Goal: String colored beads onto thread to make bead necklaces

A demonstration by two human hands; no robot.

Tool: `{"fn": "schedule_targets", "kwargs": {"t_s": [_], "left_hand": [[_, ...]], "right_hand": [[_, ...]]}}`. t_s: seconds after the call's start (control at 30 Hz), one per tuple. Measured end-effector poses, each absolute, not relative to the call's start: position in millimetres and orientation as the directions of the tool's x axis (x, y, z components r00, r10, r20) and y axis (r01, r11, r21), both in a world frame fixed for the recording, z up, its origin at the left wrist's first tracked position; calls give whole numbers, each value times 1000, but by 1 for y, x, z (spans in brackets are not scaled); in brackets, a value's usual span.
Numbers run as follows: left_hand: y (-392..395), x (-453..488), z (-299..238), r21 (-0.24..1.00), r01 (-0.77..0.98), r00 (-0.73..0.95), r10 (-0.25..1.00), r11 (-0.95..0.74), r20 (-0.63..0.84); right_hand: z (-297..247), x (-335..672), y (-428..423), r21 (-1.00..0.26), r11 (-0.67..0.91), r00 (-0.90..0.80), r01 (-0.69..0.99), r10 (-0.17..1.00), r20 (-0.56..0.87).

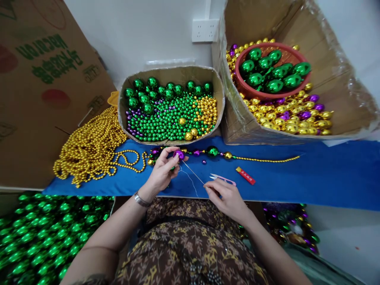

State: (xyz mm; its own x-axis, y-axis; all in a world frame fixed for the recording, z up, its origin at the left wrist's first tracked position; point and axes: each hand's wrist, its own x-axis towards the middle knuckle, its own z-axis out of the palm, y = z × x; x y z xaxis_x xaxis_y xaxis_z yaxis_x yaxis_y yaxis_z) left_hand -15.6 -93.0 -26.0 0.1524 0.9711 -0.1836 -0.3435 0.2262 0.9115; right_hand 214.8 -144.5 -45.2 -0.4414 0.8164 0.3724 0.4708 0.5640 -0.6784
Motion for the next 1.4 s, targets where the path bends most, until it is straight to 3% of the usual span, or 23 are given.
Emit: {"fn": "schedule_targets", "kwargs": {"t_s": [0.1,0.17,0.23,0.3,0.57,0.67,0.8,0.93,1.4], "left_hand": [[-95,-14,-32,966,-234,136,987,111,-80],[-98,-12,-37,997,-69,117,992,-48,56],[-101,-10,-40,974,98,113,975,-204,193],[-103,-9,-41,953,154,127,962,-260,242],[-108,4,-39,990,22,138,982,-136,131],[-105,4,-35,962,-259,109,992,85,-59],[-95,-6,-28,768,-571,112,954,291,-278],[-89,-13,-25,735,-611,82,948,293,-309],[-94,-3,-24,729,-645,63,967,228,-247]], "right_hand": [[-45,211,-145,-685,546,-436,482,828,353],[-46,208,-145,-690,530,-426,493,838,339],[-48,204,-145,-692,516,-410,505,849,334],[-49,202,-145,-697,513,-402,501,851,337],[-52,199,-144,-633,538,-348,556,843,411],[-49,201,-142,-640,524,-294,561,850,438],[-45,209,-142,-661,533,-348,528,846,405],[-49,212,-146,-665,562,-449,492,818,359],[-54,205,-148,-657,561,-484,505,813,322]]}}
